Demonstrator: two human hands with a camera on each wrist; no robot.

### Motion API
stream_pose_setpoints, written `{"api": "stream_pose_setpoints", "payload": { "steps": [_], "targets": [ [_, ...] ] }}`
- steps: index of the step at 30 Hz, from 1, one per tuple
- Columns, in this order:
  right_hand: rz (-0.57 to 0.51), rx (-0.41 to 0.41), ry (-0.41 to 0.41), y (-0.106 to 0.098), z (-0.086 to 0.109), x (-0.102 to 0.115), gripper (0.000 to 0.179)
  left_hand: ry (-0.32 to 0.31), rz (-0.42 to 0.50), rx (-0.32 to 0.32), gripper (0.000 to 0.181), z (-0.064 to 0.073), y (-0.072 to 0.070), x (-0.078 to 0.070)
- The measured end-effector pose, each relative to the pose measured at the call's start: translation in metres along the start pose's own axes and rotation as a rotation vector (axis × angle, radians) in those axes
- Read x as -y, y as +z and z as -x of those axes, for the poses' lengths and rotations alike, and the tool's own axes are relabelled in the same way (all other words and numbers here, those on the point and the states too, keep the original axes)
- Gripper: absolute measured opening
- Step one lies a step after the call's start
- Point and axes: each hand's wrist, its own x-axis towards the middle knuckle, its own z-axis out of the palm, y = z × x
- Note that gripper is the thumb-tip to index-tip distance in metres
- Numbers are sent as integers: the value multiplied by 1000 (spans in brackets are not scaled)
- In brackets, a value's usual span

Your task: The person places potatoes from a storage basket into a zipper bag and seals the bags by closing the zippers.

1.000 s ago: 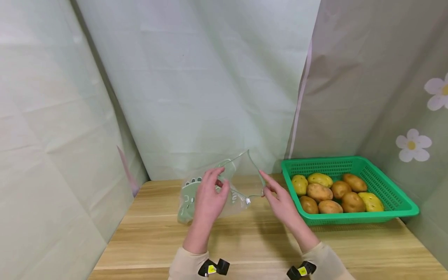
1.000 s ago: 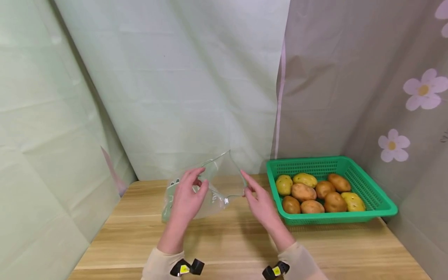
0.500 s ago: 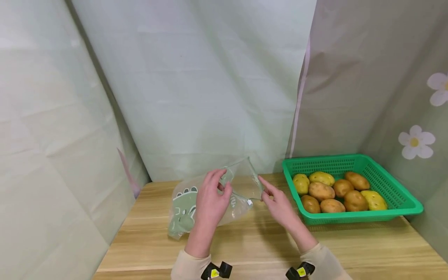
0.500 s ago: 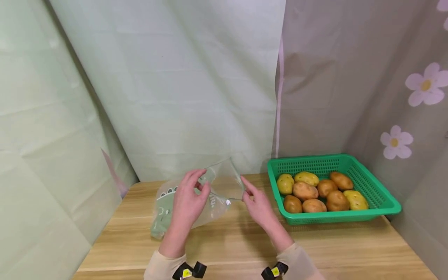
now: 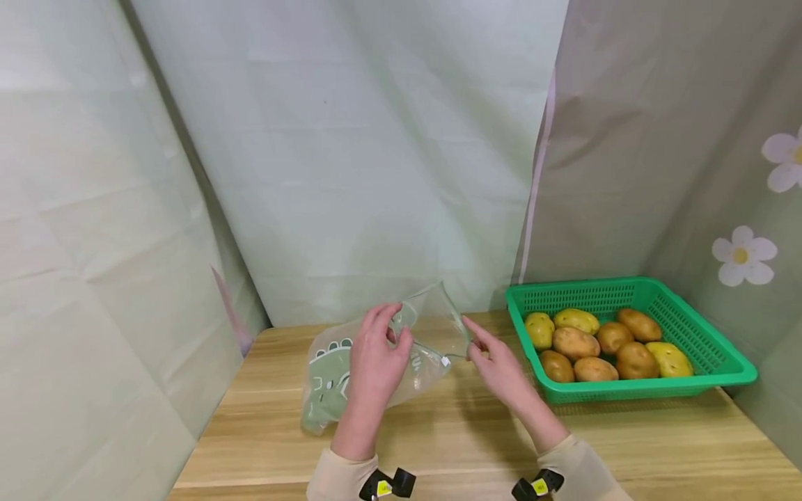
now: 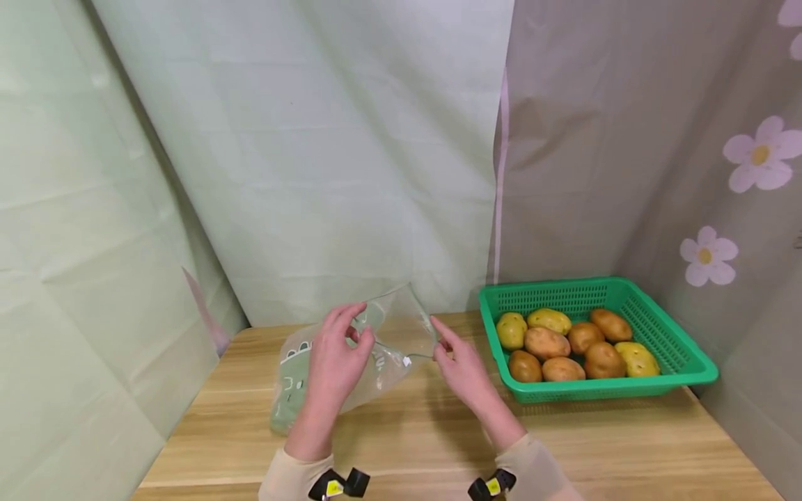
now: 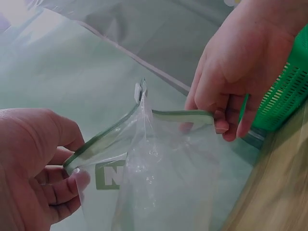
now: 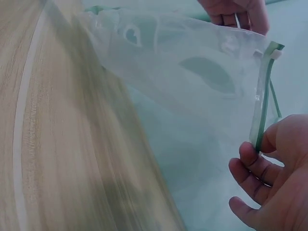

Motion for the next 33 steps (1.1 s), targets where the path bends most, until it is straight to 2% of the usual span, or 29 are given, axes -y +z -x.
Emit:
{"api": "stream_pose_setpoints", "payload": {
  "steps": [9, 20, 33],
  "targets": [
    [12, 26, -18, -4, 4, 4, 53, -28, 20, 24, 41, 0, -1, 4],
    [218, -42, -170, -30, 18, 17, 56, -58, 22, 41, 44, -1, -6, 4],
    [437, -37, -211, -67, 24, 16, 64, -63, 32, 39, 44, -3, -9, 4]
  ]
}}
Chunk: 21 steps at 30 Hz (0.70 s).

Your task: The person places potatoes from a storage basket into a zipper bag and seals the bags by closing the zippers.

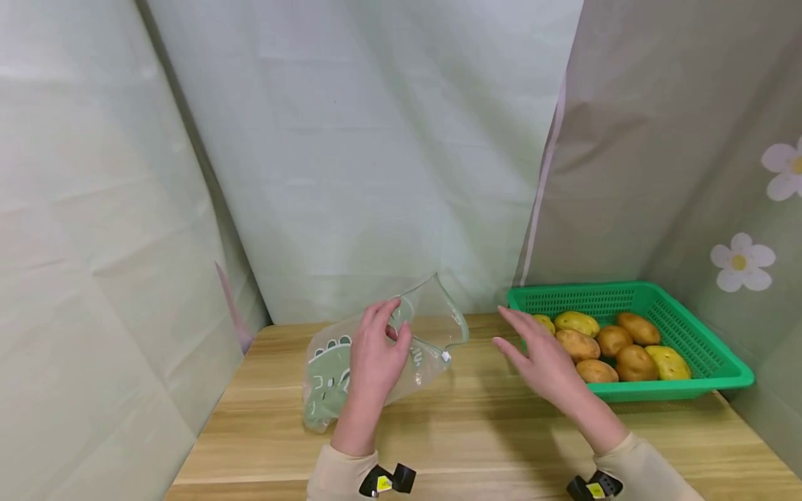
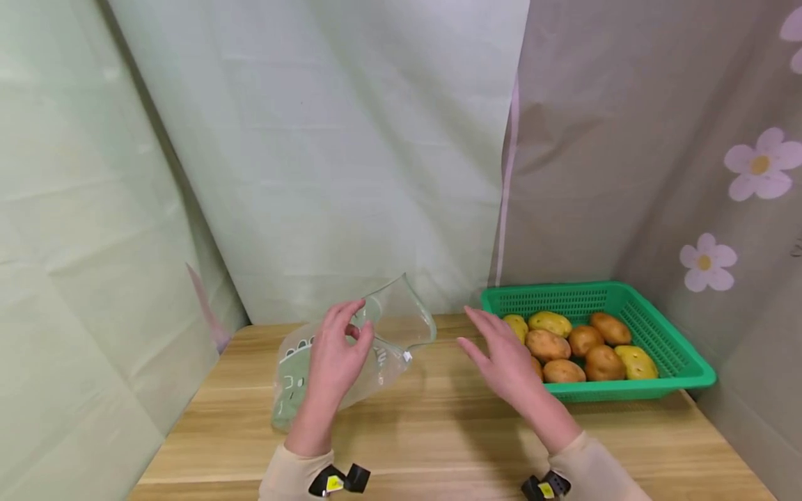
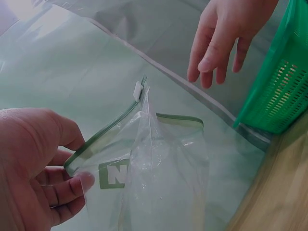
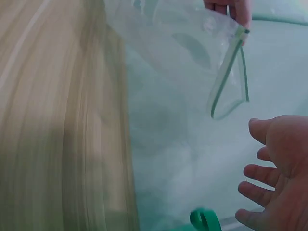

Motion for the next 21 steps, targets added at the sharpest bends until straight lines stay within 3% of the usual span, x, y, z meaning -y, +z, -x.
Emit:
{"api": "stream_pose_setpoints", "payload": {
  "steps": [12, 21],
  "targets": [
    [157, -3, -60, -26, 1, -31, 74, 5, 12, 3, 45, -1, 0, 0],
    [202, -35, -83, -37, 1, -59, 77, 12, 11, 3, 45, 0, 0, 0]
  ]
}}
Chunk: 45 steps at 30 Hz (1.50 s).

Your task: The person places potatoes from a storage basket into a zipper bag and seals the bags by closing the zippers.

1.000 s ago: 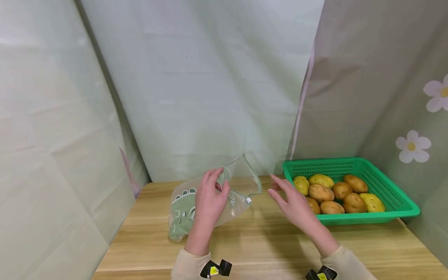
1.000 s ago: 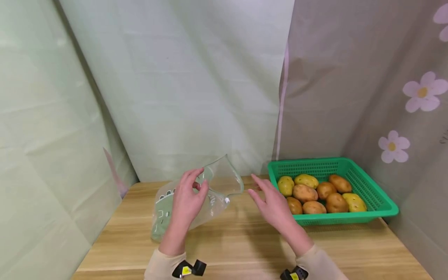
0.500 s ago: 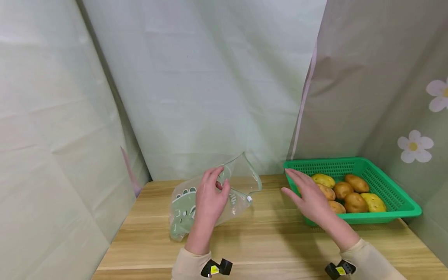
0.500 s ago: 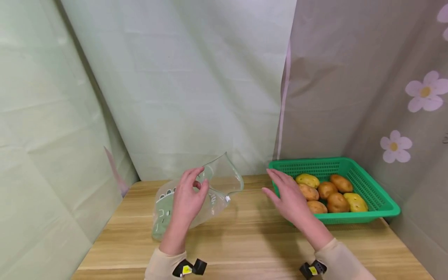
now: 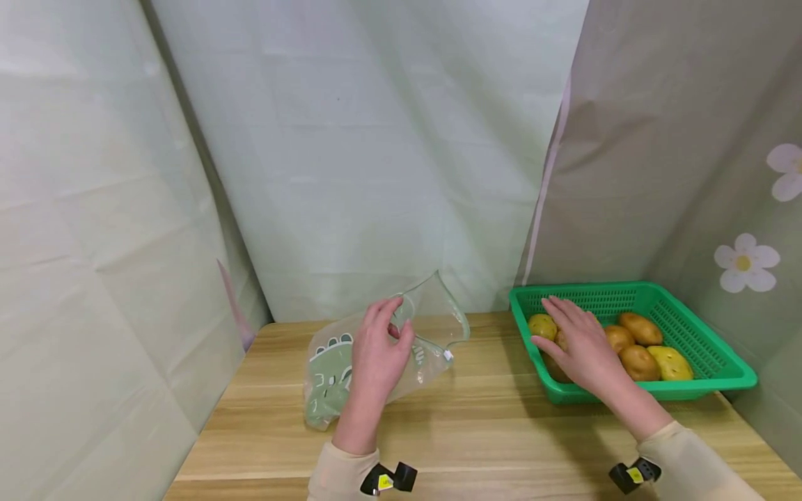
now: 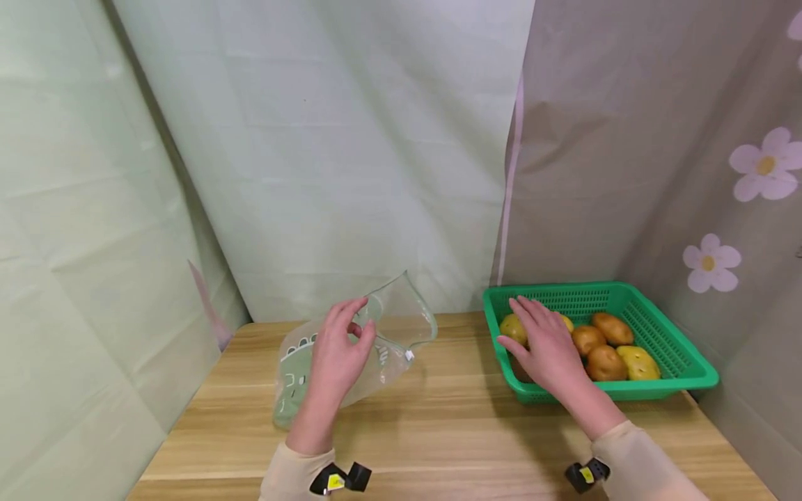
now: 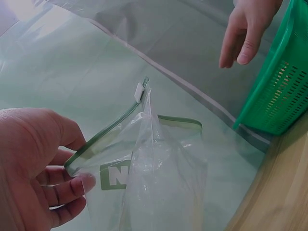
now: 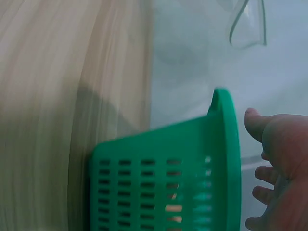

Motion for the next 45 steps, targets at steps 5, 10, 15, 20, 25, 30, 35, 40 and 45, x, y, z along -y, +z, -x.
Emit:
{"api": "stream_pose_setpoints", "payload": {
  "steps": [5, 10, 15, 20, 25, 30, 35, 40, 45],
  "targets": [
    [27, 41, 38, -2, 1, -16, 81, 0, -1, 2, 45, 0, 0, 0],
    [68, 65, 57, -5, 1, -28, 83, -6, 4, 8, 45, 0, 0, 0],
    [96, 84, 73, -7, 2, -39, 85, -5, 0, 7, 45, -1, 0, -1],
    [105, 118, 98, -9, 4, -49, 89, 2, -4, 5, 45, -1, 0, -1],
    [109, 183, 149, -11, 6, -57, 93, 4, 2, 2, 45, 0, 0, 0],
    [110, 246, 191, -14, 6, -60, 97, 4, 3, 3, 45, 0, 0, 0],
    [122, 281, 217, -13, 4, -63, 100, 1, 3, 6, 44, 0, 0, 0],
    [122, 327, 252, -13, 4, -67, 102, 11, 3, 6, 44, -1, 1, 1],
    [115, 356, 274, -12, 4, -69, 103, 8, 4, 15, 44, -1, 1, 2]
  ]
}}
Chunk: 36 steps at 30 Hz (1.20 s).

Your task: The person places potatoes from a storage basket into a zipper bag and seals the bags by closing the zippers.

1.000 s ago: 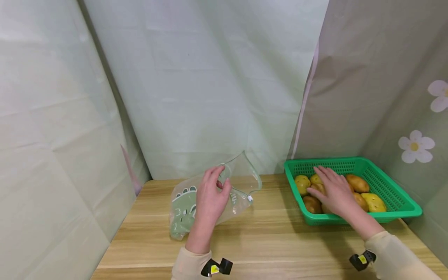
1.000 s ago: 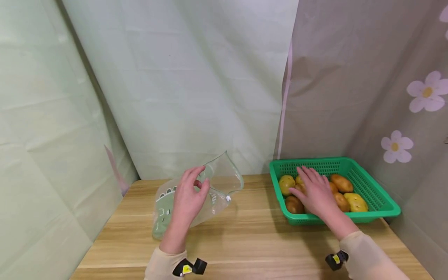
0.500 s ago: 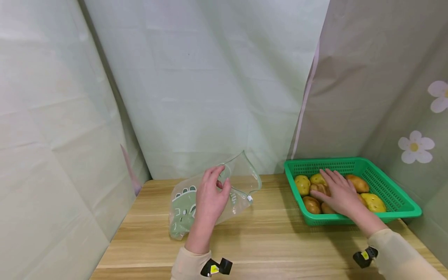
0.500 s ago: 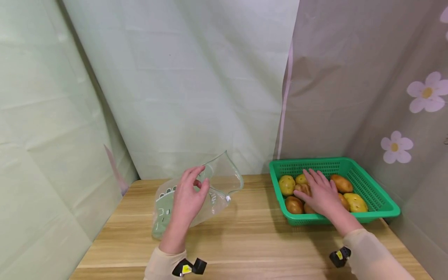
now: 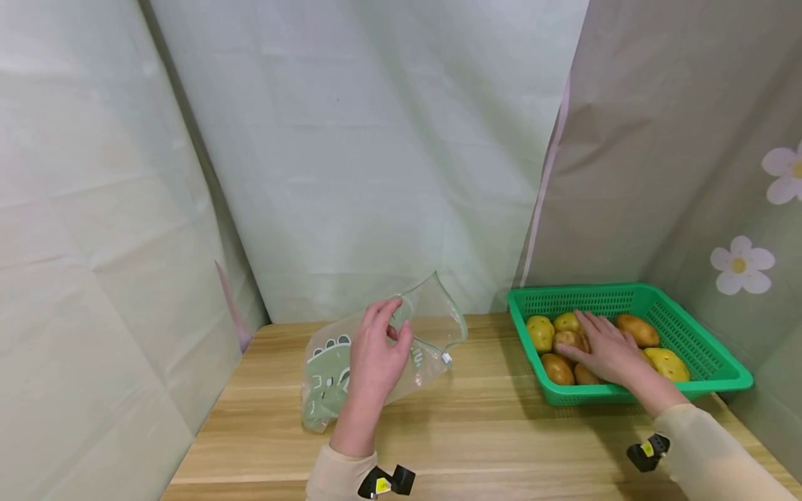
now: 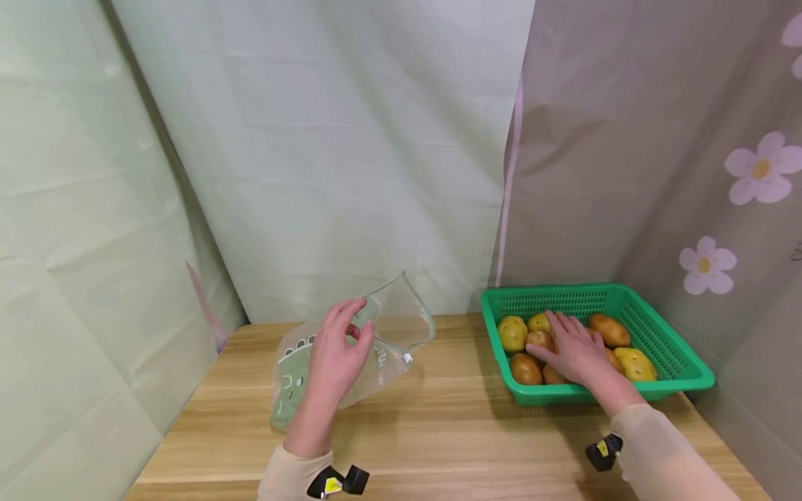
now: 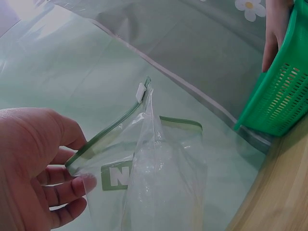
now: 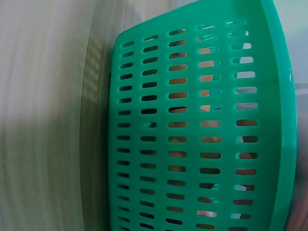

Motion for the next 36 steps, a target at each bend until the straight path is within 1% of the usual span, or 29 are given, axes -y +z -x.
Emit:
{"api": "stream_pose_setpoints", "payload": {
  "steps": [5, 15, 21, 29, 36],
  "targets": [
    [-8, 15, 16, 3, 0, -2, 102, -11, 2, 8, 43, 2, 0, 0],
    [15, 36, 35, 6, -3, -4, 95, -5, 6, 2, 44, 1, 0, 0],
    [37, 54, 51, 6, -4, -3, 89, -3, 7, 1, 44, 1, 0, 0],
    [80, 76, 67, 3, -7, -1, 82, -19, 2, 2, 44, 0, 0, 0],
    [86, 78, 80, 2, -9, 0, 79, -13, -3, 1, 44, 0, 1, 0]
  ]
}}
